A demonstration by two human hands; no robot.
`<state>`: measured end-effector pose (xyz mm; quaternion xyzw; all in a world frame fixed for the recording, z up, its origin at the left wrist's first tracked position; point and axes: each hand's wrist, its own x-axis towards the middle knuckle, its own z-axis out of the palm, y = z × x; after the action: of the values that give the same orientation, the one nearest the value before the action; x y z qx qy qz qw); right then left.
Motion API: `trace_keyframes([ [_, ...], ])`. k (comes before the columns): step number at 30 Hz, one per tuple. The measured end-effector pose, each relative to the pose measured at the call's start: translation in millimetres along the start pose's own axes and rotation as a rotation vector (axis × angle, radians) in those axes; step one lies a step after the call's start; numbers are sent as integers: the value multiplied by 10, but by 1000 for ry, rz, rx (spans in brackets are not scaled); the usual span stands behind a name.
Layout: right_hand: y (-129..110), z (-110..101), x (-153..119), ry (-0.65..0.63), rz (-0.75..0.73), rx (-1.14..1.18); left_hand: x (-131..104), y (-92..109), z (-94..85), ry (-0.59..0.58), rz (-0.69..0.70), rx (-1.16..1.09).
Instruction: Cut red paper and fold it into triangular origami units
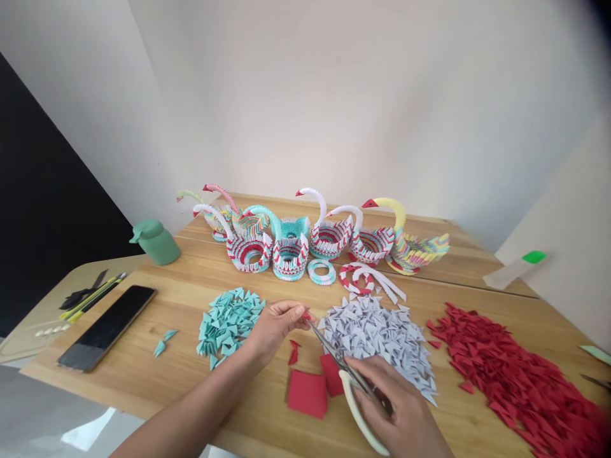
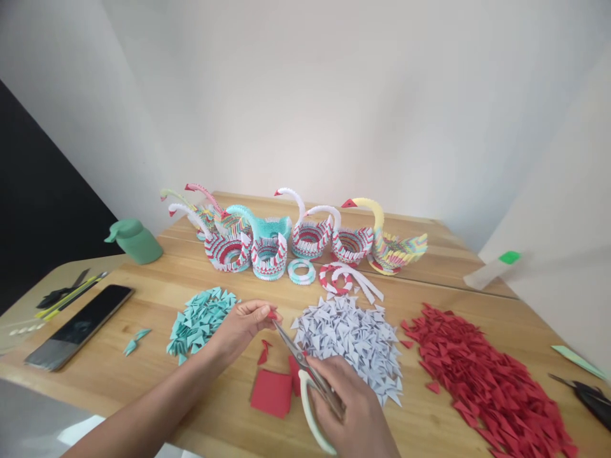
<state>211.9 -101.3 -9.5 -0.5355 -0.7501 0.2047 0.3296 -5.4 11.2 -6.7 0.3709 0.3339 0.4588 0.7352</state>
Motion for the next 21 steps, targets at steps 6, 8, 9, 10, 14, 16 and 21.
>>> trace_keyframes([
  [6,-65,-50,67,-75,187,176,2,-29,-42,-46,26,88],
  [8,-88,-42,84,-43,214,202,13,-52,-64,-58,41,125],
  [9,-97,-33,87,-22,213,196,19,-62,-71,-57,46,132],
  [10,-104,-23,87,-3,199,174,25,-72,-76,-53,51,136],
  [14,-128,25,70,67,9,-18,36,-98,-66,-3,79,170],
  [16,-147,60,69,98,-77,-111,36,-101,-50,29,86,190],
  [21,-232,158,96,141,-117,-179,35,-92,-23,76,63,83],
])
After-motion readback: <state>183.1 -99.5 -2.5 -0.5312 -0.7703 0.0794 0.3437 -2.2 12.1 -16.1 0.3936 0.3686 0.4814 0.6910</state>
